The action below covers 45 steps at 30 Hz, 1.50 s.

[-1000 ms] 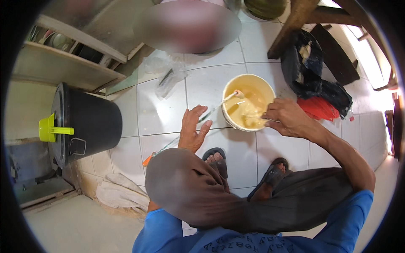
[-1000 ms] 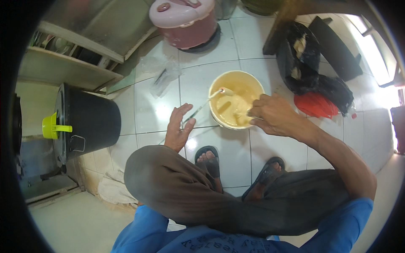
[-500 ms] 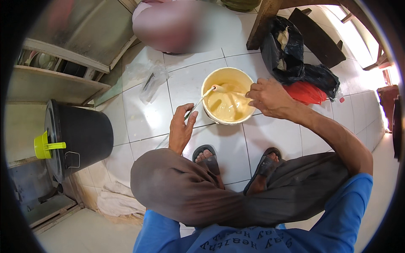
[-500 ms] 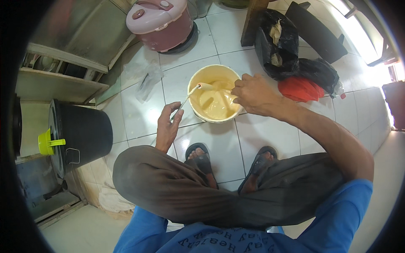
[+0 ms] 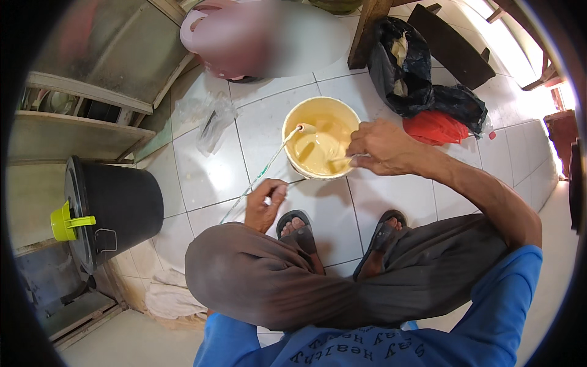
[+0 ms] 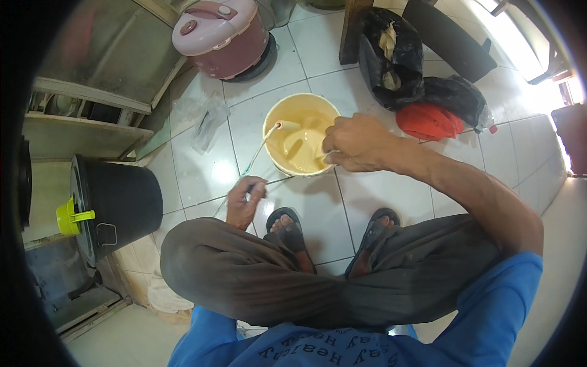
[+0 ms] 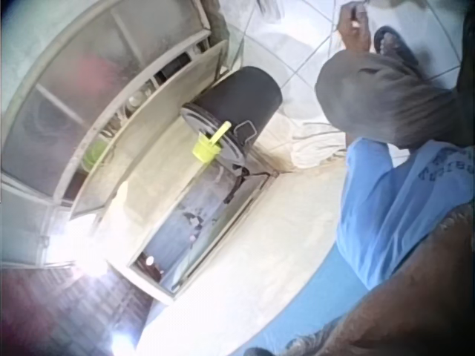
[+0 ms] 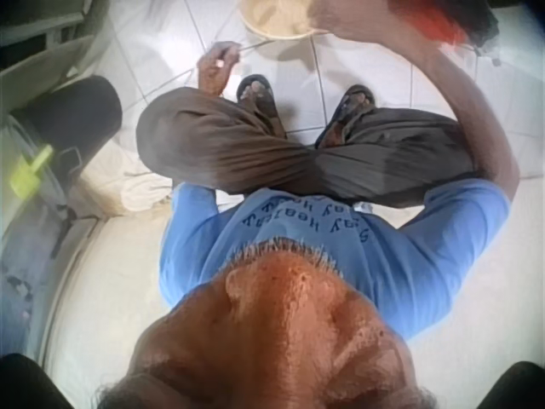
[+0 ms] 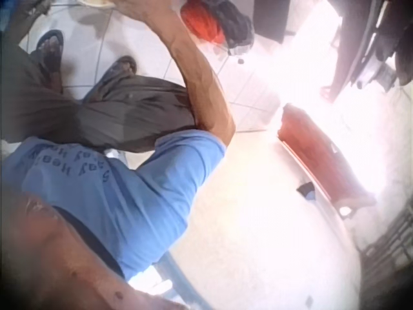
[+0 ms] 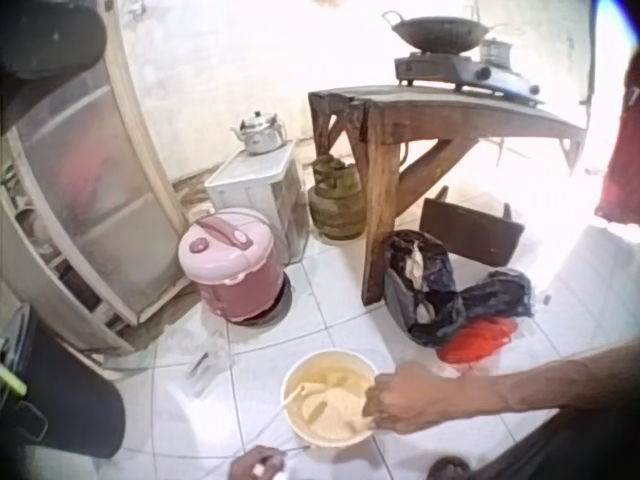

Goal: The person sits on the floor and stirs a yellow liquid in a bucket using a stick. They then pour a clear liquid from a plastic bottle into the bucket and continue stirring the mixture.

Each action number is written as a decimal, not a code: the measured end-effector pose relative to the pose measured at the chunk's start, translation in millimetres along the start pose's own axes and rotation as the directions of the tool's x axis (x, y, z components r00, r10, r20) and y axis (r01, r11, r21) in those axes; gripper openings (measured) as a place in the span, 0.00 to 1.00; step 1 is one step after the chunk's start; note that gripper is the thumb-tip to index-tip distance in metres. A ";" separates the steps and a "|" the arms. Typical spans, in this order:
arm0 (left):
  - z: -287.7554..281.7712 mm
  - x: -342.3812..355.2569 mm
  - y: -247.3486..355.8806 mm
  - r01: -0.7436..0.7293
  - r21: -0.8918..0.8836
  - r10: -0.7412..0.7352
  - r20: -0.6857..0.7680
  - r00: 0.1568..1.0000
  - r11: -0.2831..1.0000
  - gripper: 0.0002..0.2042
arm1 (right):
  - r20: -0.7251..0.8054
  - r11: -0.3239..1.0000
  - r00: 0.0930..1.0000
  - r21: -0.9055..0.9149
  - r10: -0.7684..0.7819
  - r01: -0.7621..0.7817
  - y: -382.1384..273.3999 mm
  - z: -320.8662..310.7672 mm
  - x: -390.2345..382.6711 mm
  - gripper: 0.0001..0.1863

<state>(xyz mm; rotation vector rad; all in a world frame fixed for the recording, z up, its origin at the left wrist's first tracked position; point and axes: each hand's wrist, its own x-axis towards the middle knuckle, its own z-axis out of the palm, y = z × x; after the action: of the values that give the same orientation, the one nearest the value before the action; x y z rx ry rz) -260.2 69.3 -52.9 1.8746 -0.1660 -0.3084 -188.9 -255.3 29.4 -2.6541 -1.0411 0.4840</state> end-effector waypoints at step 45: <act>17.8 79.5 32.7 0.199 -0.143 -0.201 0.000 0.980 0.970 0.26 | -0.145 1.000 0.990 -0.021 -0.002 -0.001 8.7 -11.7 -6.2 0.14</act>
<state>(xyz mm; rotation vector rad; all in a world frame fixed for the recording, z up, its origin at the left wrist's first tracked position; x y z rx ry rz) -188.3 21.5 -37.6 1.7540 0.0556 -0.4333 -183.2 -267.0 38.4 -2.6609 -1.0085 0.2770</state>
